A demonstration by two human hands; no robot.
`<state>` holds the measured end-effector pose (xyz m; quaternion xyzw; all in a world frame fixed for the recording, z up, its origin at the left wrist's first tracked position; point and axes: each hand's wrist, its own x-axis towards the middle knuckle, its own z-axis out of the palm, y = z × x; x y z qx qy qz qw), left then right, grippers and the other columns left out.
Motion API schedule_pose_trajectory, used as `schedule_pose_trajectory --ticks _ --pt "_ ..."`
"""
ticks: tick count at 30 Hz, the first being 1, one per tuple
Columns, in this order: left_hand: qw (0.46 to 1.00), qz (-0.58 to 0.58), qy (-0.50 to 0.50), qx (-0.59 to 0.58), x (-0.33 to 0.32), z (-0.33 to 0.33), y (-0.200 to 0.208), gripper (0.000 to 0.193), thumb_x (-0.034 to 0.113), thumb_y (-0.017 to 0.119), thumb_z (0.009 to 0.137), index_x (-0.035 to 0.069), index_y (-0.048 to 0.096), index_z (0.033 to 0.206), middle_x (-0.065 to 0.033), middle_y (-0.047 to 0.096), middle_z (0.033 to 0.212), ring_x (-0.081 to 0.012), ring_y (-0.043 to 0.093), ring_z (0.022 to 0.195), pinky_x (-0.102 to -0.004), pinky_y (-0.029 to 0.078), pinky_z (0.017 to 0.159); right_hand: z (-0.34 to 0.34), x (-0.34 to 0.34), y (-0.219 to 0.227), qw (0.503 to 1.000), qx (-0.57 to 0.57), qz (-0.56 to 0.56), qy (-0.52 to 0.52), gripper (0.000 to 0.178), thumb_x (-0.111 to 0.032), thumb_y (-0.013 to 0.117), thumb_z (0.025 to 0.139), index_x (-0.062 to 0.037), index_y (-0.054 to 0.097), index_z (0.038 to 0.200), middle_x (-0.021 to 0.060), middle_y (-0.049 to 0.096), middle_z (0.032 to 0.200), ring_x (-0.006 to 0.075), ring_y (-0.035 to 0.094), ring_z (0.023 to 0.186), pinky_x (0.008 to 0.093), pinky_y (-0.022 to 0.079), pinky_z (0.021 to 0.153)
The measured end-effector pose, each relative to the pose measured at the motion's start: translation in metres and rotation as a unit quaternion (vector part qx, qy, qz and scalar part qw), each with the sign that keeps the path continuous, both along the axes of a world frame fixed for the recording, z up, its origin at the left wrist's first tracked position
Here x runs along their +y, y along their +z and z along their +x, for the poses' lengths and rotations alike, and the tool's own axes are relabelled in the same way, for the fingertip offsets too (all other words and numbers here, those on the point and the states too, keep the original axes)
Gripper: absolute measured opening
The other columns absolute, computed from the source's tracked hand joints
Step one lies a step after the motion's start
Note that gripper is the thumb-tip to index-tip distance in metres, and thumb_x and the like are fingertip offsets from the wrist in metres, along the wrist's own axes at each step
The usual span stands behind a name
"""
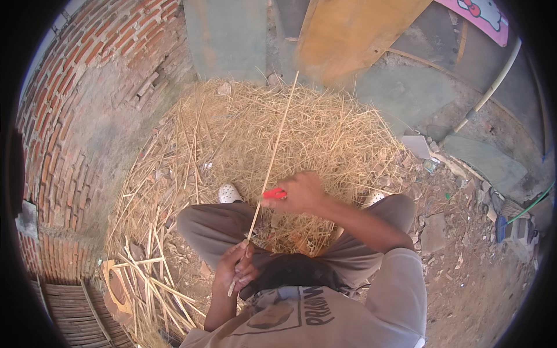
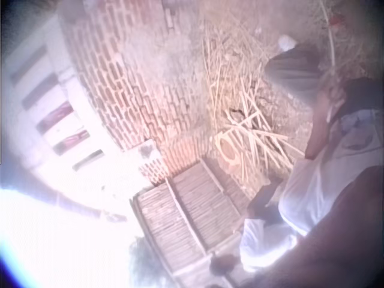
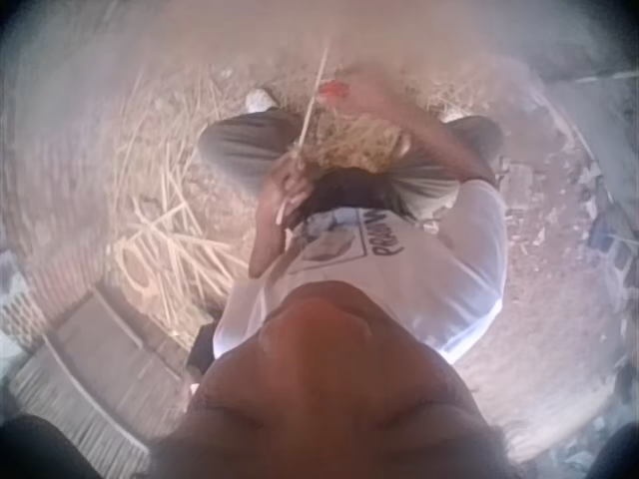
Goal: The person sits on a pile of straw and uses a red utility knife to shave the surface of a long bamboo stick. They rotate the stick and scrape off the outer layer, then switch to a metal file to smooth the surface before returning to the knife.
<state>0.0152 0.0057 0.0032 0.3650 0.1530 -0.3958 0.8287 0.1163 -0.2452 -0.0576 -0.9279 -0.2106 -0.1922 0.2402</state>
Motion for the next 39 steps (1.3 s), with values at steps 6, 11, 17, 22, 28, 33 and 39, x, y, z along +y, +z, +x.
schedule_pose_trajectory --ticks 6,11,17,22,28,33,39 --pt "0.999 -0.025 0.024 0.023 -0.008 0.007 -0.004 0.028 0.028 0.044 0.103 0.006 0.05 0.086 0.0065 0.027 0.047 -0.0055 0.024 0.033 -0.0231 0.027 0.037 0.011 0.0 -0.001 0.999 0.044 -0.012 -0.028 0.066 -0.075 0.056 0.079 -0.0134 0.064 0.058 0.003 0.05 0.041 0.019 0.05 0.036 0.0337 0.039 0.037" --pt "0.999 -0.045 0.025 0.019 -0.014 0.016 -0.005 0.027 0.027 0.043 0.104 0.007 0.051 0.087 0.007 0.027 0.047 -0.0048 0.024 0.033 -0.0227 0.027 0.036 -0.001 0.006 0.008 0.998 0.068 0.014 0.003 0.069 -0.077 0.052 0.079 -0.0134 0.065 0.057 0.0056 0.051 0.042 0.0212 0.053 0.038 0.0362 0.041 0.04" --pt "0.997 -0.054 0.036 0.037 -0.015 0.012 -0.006 0.027 0.026 0.041 0.104 0.007 0.049 0.087 0.0071 0.027 0.049 -0.0044 0.024 0.033 -0.0216 0.027 0.036 0.018 -0.005 -0.006 0.99 0.135 0.02 -0.033 0.071 -0.076 0.049 0.082 -0.0089 0.067 0.064 0.01 0.055 0.047 0.028 0.058 0.044 0.0417 0.046 0.045" --pt "0.996 -0.074 0.03 0.033 -0.011 0.017 -0.01 0.027 0.026 0.041 0.104 0.007 0.049 0.088 0.007 0.027 0.049 -0.0047 0.024 0.033 -0.022 0.027 0.037 -0.003 0.009 -0.001 0.991 0.134 0.016 0.023 0.071 -0.076 0.049 0.082 -0.0094 0.064 0.061 0.0109 0.057 0.05 0.0291 0.059 0.046 0.0426 0.045 0.046" --pt "0.998 -0.048 0.034 0.028 -0.017 0.017 -0.009 0.028 0.029 0.043 0.103 0.007 0.05 0.086 0.0063 0.028 0.048 -0.0055 0.024 0.033 -0.0226 0.027 0.037 0.016 0.0 -0.009 0.998 0.042 0.008 -0.047 0.071 -0.078 0.049 0.08 -0.011 0.062 0.059 0.006 0.049 0.042 0.0241 0.051 0.037 0.0382 0.04 0.038" --pt "0.999 -0.024 0.003 0.029 -0.014 0.005 -0.002 0.03 0.031 0.044 0.103 0.007 0.05 0.085 0.0057 0.028 0.046 -0.0065 0.023 0.033 -0.0238 0.027 0.037 0.036 -0.027 -0.016 0.988 0.065 -0.037 -0.136 0.072 -0.079 0.045 0.082 -0.0129 0.063 0.059 0.0019 0.048 0.041 0.0185 0.049 0.035 0.0353 0.037 0.035" --pt "0.999 -0.023 -0.034 0.026 0.011 -0.015 -0.004 0.034 0.033 0.045 0.103 0.006 0.051 0.082 0.0048 0.029 0.046 -0.0062 0.024 0.033 -0.0234 0.028 0.038 0.048 -0.042 -0.008 0.98 0.109 -0.037 -0.16 0.075 -0.079 0.043 0.083 -0.0108 0.066 0.061 0.0037 0.051 0.043 0.02 0.054 0.04 0.0354 0.041 0.04"
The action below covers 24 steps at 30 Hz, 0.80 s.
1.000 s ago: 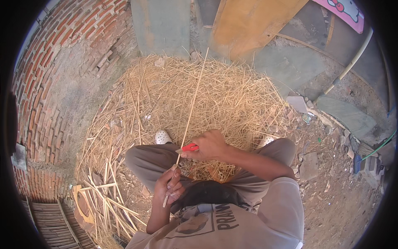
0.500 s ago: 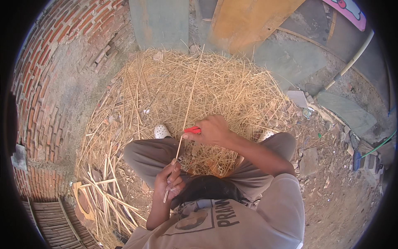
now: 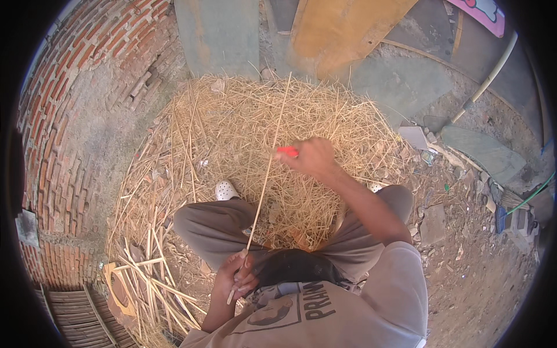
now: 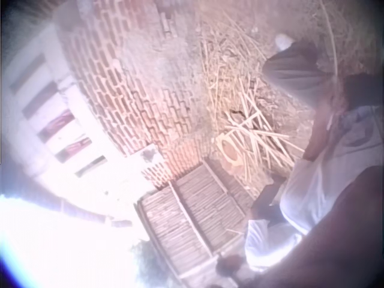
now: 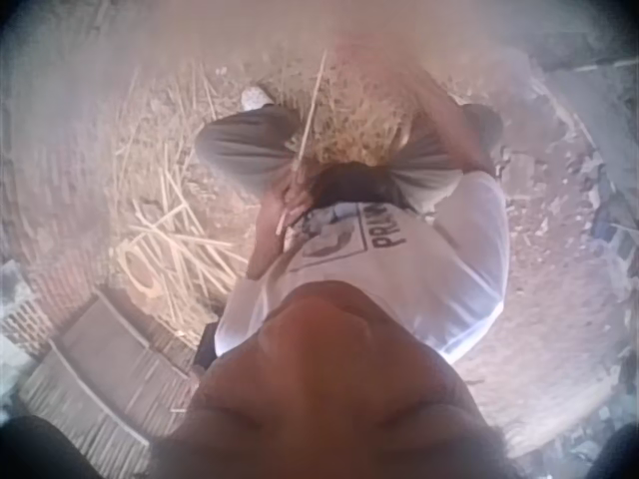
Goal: The person sits on a pile of straw and uses a red utility knife to shave the surface of a long bamboo stick. They rotate the stick and scrape off the outer layer, then switch to a metal file to smooth the surface before returning to the knife.
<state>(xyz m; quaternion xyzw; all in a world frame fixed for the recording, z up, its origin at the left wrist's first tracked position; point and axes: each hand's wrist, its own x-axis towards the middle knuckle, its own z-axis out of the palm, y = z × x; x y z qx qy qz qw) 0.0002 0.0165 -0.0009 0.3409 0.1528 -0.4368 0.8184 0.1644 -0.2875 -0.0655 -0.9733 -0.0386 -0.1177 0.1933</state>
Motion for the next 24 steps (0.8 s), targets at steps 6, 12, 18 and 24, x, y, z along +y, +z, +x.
schedule_pose_trajectory --ticks 6,12,18,24 --pt "0.993 0.096 -0.047 -0.053 0.024 -0.018 0.012 0.034 0.03 0.044 0.103 0.005 0.051 0.081 0.0034 0.03 0.047 -0.0076 0.025 0.035 -0.0244 0.03 0.04 0.001 -0.001 0.004 0.999 -0.004 -0.03 0.013 0.076 -0.081 0.041 0.082 -0.012 0.066 0.061 0.002 0.049 0.043 0.0173 0.052 0.04 0.0335 0.04 0.039" --pt "0.985 0.133 -0.076 -0.082 0.035 -0.029 0.012 0.033 0.027 0.042 0.105 0.004 0.052 0.082 0.0027 0.032 0.05 -0.0077 0.028 0.039 -0.0243 0.031 0.044 0.01 -0.021 0.007 0.993 -0.114 -0.018 0.008 0.07 -0.078 0.052 0.078 -0.0116 0.06 0.056 0.0048 0.051 0.044 0.0221 0.053 0.04 0.0366 0.041 0.04" --pt "0.982 0.143 -0.105 -0.072 0.047 -0.04 0.009 0.033 0.028 0.043 0.104 0.005 0.053 0.083 0.0028 0.034 0.052 -0.0078 0.032 0.044 -0.0241 0.033 0.047 0.026 -0.049 0.005 0.987 -0.137 -0.031 -0.08 0.069 -0.077 0.052 0.079 -0.0117 0.063 0.06 0.0065 0.053 0.046 0.0249 0.056 0.043 0.0382 0.043 0.041" --pt "0.975 0.161 -0.139 -0.068 0.056 -0.055 0.003 0.032 0.027 0.044 0.104 0.004 0.056 0.084 0.0032 0.036 0.052 -0.008 0.036 0.046 -0.0243 0.035 0.049 0.04 -0.082 0.008 0.98 -0.099 -0.019 -0.17 0.073 -0.078 0.046 0.081 -0.0099 0.067 0.068 0.0103 0.058 0.051 0.0275 0.06 0.048 0.0406 0.045 0.046"
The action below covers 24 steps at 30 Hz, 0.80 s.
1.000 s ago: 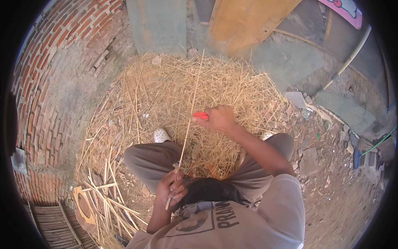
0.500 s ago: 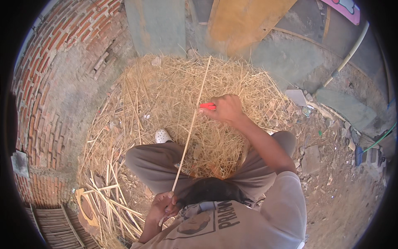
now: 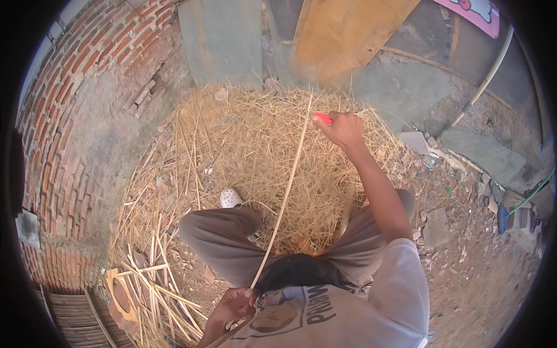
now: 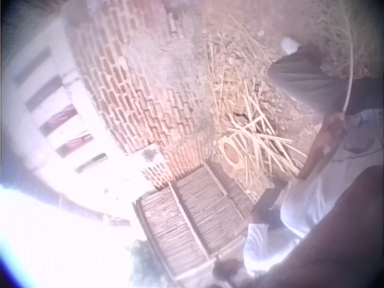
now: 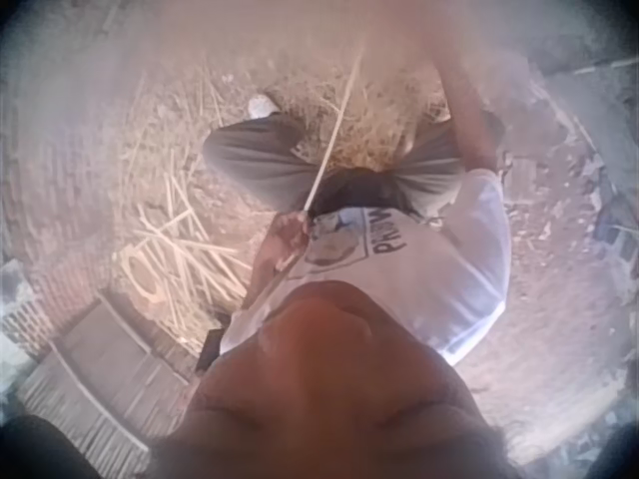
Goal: The person sits on a pile of straw and uses a red utility knife to shave the surface of a long bamboo stick. They rotate the stick and scrape off the outer layer, then switch to a metal file to smooth the surface before returning to the knife.
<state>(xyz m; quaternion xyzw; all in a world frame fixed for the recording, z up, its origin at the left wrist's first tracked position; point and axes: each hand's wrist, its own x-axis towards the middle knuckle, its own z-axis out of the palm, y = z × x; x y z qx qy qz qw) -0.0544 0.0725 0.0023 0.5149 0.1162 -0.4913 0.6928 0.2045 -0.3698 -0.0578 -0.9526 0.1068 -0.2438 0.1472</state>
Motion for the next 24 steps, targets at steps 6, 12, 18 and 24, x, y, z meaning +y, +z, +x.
schedule_pose_trajectory --ticks 6,12,18,24 --pt "0.998 0.046 -0.052 0.009 0.012 -0.009 0.002 0.031 0.022 0.044 0.104 0.005 0.056 0.082 0.0029 0.039 0.053 -0.0074 0.036 0.046 -0.0231 0.032 0.046 0.016 -0.054 0.01 0.981 0.04 0.118 -0.146 0.083 -0.08 0.035 0.084 -0.0048 0.07 0.074 0.0202 0.064 0.065 0.0364 0.066 0.067 0.0459 0.05 0.062" --pt "0.984 0.099 0.117 -0.095 0.015 -0.008 -0.011 0.031 0.02 0.045 0.104 0.004 0.057 0.08 0.0036 0.039 0.05 -0.0038 0.034 0.042 -0.0218 0.028 0.04 -0.002 -0.073 0.014 0.975 0.089 0.153 -0.135 0.085 -0.08 0.032 0.085 -0.0045 0.065 0.063 0.0151 0.061 0.058 0.031 0.062 0.059 0.0452 0.049 0.059" --pt "0.953 0.095 0.171 -0.232 -0.059 0.056 -0.026 0.029 0.023 0.046 0.104 0.003 0.055 0.085 0.0045 0.038 0.049 -0.0031 0.033 0.038 -0.0221 0.028 0.037 -0.068 0.1 0.003 0.959 0.076 0.073 0.264 0.07 -0.077 0.048 0.082 -0.0133 0.061 0.055 0.0022 0.053 0.046 0.0176 0.051 0.038 0.0336 0.039 0.039" --pt "0.952 0.046 0.177 -0.245 -0.099 0.08 -0.017 0.029 0.023 0.045 0.104 0.003 0.055 0.085 0.0037 0.04 0.05 -0.0035 0.034 0.039 -0.0222 0.029 0.037 -0.093 0.128 0.018 0.933 -0.006 0.005 0.359 0.061 -0.07 0.061 0.078 -0.0133 0.063 0.057 0.0035 0.052 0.044 0.0196 0.051 0.036 0.0345 0.04 0.039"
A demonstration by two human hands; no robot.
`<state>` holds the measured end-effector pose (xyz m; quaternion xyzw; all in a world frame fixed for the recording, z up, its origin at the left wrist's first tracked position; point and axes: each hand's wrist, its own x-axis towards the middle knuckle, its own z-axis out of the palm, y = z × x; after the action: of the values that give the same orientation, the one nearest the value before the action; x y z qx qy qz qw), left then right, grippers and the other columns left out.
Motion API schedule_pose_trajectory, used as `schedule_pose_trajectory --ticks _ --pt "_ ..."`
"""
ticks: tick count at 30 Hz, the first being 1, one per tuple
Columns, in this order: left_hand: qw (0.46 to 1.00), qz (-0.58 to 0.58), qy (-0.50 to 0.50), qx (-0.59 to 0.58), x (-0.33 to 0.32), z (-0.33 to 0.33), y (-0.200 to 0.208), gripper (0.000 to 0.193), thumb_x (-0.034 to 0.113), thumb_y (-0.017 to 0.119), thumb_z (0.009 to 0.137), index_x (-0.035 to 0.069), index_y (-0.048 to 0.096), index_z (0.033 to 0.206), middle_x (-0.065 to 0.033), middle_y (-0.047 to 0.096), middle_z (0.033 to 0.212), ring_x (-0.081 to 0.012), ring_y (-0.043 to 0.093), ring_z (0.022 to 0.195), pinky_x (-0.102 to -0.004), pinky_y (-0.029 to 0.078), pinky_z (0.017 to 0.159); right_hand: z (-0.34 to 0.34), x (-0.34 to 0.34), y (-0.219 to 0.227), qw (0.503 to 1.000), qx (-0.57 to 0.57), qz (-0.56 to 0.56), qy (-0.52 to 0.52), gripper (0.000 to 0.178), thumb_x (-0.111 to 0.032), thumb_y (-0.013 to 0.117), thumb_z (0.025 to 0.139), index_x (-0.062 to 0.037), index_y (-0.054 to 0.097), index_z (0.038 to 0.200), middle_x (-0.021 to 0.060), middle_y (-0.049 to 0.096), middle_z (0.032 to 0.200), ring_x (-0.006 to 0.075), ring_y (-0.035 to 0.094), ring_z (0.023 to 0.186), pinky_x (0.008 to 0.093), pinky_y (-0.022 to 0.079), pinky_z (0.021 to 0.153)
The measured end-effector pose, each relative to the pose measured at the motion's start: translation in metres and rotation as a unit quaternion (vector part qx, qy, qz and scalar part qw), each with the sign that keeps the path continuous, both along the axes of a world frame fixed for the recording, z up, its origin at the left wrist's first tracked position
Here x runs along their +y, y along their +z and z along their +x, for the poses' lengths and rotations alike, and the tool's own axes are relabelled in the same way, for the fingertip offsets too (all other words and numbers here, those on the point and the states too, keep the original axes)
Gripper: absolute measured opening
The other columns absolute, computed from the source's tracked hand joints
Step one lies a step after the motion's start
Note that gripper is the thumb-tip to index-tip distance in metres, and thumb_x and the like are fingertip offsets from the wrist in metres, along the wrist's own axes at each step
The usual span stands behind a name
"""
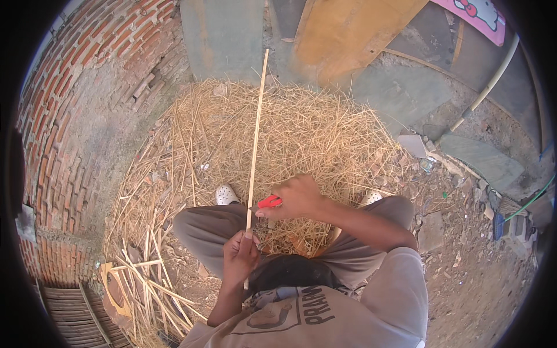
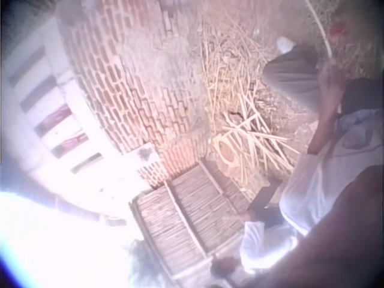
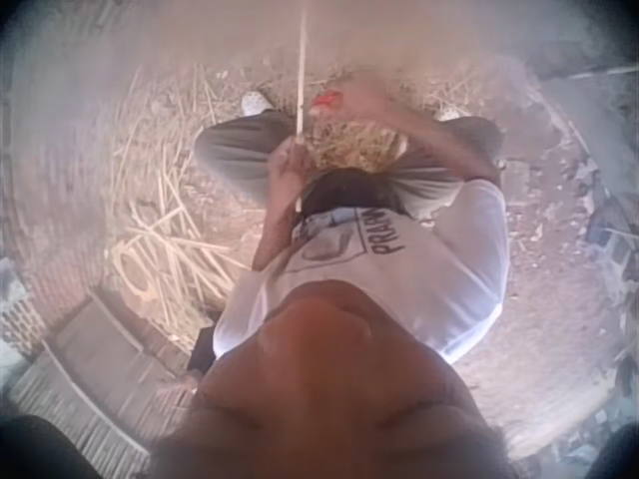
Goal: The person sits on a pile of straw and uses a red utility knife to shave the surface of a long bamboo stick. They rotate the stick and scrape off the outer layer, then switch to a metal file to smooth the surface before returning to the knife.
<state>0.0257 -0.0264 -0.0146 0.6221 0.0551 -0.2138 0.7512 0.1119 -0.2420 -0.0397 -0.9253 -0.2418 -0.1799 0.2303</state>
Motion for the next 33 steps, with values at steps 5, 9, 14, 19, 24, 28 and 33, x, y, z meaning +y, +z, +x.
schedule_pose_trajectory --ticks 5,9,14,19,24,28,33 --pt "0.999 0.019 -0.035 -0.004 -0.006 -0.004 0.005 0.028 0.021 0.045 0.104 0.003 0.054 0.085 0.0031 0.041 0.05 -0.0035 0.034 0.04 -0.022 0.029 0.038 0.025 -0.028 -0.009 0.992 0.065 0.001 -0.111 0.074 -0.081 0.051 0.076 -0.0105 0.063 0.058 0.0071 0.054 0.046 0.0244 0.057 0.041 0.0365 0.044 0.041" --pt "0.999 0.009 -0.03 0.02 -0.009 -0.003 0.005 0.028 0.02 0.045 0.104 0.003 0.054 0.084 0.003 0.041 0.05 -0.0034 0.035 0.04 -0.022 0.029 0.038 0.015 -0.018 -0.004 0.998 0.008 -0.023 -0.062 0.069 -0.075 0.054 0.08 -0.0102 0.064 0.059 0.0059 0.051 0.043 0.0219 0.053 0.037 0.0361 0.042 0.039" --pt "0.997 0.019 -0.07 0.005 -0.008 -0.011 0.007 0.028 0.02 0.045 0.104 0.002 0.053 0.084 0.0029 0.038 0.05 -0.0041 0.034 0.039 -0.0224 0.029 0.038 0.044 -0.055 -0.016 0.983 0.032 0.012 -0.18 0.068 -0.073 0.051 0.083 -0.0104 0.067 0.062 0.0045 0.051 0.043 0.0199 0.05 0.036 0.0357 0.041 0.04" --pt "0.987 -0.12 -0.067 0.079 0.0 -0.008 0.011 0.028 0.018 0.04 0.105 0.002 0.052 0.086 0.0028 0.032 0.05 -0.0055 0.026 0.038 -0.0234 0.026 0.038 0.031 -0.038 -0.009 0.992 0.05 0.022 -0.113 0.069 -0.076 0.057 0.076 -0.0102 0.063 0.059 0.0061 0.051 0.043 0.0239 0.054 0.039 0.0378 0.043 0.041" --pt "0.986 -0.119 -0.073 0.094 0.003 -0.01 0.016 0.028 0.018 0.039 0.105 0.002 0.052 0.087 0.0026 0.031 0.051 -0.0061 0.026 0.039 -0.0245 0.027 0.039 0.041 -0.056 -0.01 0.99 -0.059 0.007 -0.125 0.066 -0.072 0.059 0.078 -0.0103 0.058 0.055 0.0053 0.049 0.043 0.0232 0.051 0.037 0.0359 0.039 0.039" --pt "0.986 -0.052 -0.122 0.1 0.012 -0.024 0.017 0.031 0.022 0.04 0.105 0.004 0.053 0.084 0.0023 0.03 0.049 -0.0078 0.026 0.038 -0.0258 0.027 0.038 0.066 -0.09 -0.006 0.962 0.057 0.022 -0.266 0.066 -0.075 0.056 0.077 -0.0122 0.064 0.059 0.0062 0.051 0.044 0.0247 0.054 0.041 0.0385 0.042 0.041" --pt "0.977 -0.089 -0.138 0.137 0.038 -0.04 0.01 0.028 0.019 0.041 0.104 0.001 0.054 0.088 0.0016 0.034 0.053 -0.0073 0.033 0.044 -0.0246 0.031 0.044 0.07 -0.108 -0.014 0.957 -0.023 0.02 -0.288 0.066 -0.074 0.053 0.08 -0.012 0.068 0.065 0.0081 0.055 0.047 0.0257 0.056 0.044 0.0383 0.043 0.044"
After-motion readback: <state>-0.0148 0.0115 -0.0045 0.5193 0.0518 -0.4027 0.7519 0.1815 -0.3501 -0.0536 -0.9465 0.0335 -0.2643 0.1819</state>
